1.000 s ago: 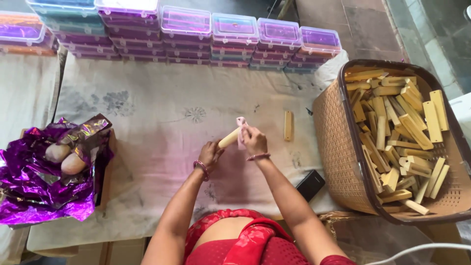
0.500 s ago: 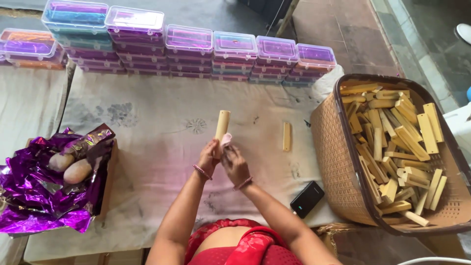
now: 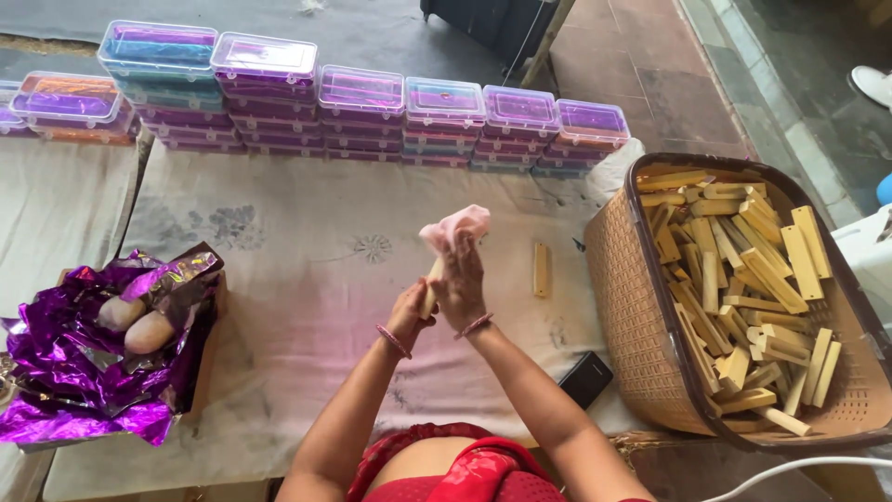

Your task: Wrap small wooden blocks in silver foil and pack them into containers.

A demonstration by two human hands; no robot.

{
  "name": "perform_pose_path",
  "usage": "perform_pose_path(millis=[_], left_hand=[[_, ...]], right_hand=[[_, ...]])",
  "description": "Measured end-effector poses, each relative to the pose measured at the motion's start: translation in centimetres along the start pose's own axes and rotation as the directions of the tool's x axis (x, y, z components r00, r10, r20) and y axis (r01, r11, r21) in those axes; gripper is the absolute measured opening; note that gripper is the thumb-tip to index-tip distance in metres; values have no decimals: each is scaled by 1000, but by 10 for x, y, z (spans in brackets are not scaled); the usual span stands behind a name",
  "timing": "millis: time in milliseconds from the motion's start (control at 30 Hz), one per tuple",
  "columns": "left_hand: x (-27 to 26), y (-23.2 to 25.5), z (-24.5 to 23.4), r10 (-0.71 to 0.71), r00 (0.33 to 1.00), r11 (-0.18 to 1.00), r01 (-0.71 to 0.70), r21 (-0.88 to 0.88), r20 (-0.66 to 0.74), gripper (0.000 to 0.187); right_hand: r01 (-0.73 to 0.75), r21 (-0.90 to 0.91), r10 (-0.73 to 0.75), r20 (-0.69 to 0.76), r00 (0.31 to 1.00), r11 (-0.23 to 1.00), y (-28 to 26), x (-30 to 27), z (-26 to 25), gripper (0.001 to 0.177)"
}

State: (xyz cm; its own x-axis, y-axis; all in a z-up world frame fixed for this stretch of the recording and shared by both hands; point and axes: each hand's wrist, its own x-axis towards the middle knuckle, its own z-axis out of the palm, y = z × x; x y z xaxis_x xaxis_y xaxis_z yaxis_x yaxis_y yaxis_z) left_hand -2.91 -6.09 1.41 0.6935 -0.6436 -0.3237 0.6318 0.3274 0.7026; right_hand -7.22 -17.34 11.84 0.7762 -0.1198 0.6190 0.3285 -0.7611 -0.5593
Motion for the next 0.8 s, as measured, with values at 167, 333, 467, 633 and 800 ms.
perform_pose_path(millis=[167,333,467,633,800], left_hand=[[-3,27,5,78,995,950,-94,-296,-65,45],[-12,17,-7,98,993,980,-84,-183,68,48],[-17,9,1,52,995,996,-46,-81,81,45],[-16,-7,14,155,973,946,-196,259,170,50],[4,-10,18,249,956,968,-246,-39,156,52]], right_hand=[[266,110,-280,142,949,958,-28,-44,4,85],[232,65,-239,135,962,971,-19,-58,4,62],[26,-73,-27,-24,999,997,12,-23,5,58],[-253,555,421,-198,885,792,17,0,-1,73],[-225,653,365,-84,927,723,-10,-67,40,74]])
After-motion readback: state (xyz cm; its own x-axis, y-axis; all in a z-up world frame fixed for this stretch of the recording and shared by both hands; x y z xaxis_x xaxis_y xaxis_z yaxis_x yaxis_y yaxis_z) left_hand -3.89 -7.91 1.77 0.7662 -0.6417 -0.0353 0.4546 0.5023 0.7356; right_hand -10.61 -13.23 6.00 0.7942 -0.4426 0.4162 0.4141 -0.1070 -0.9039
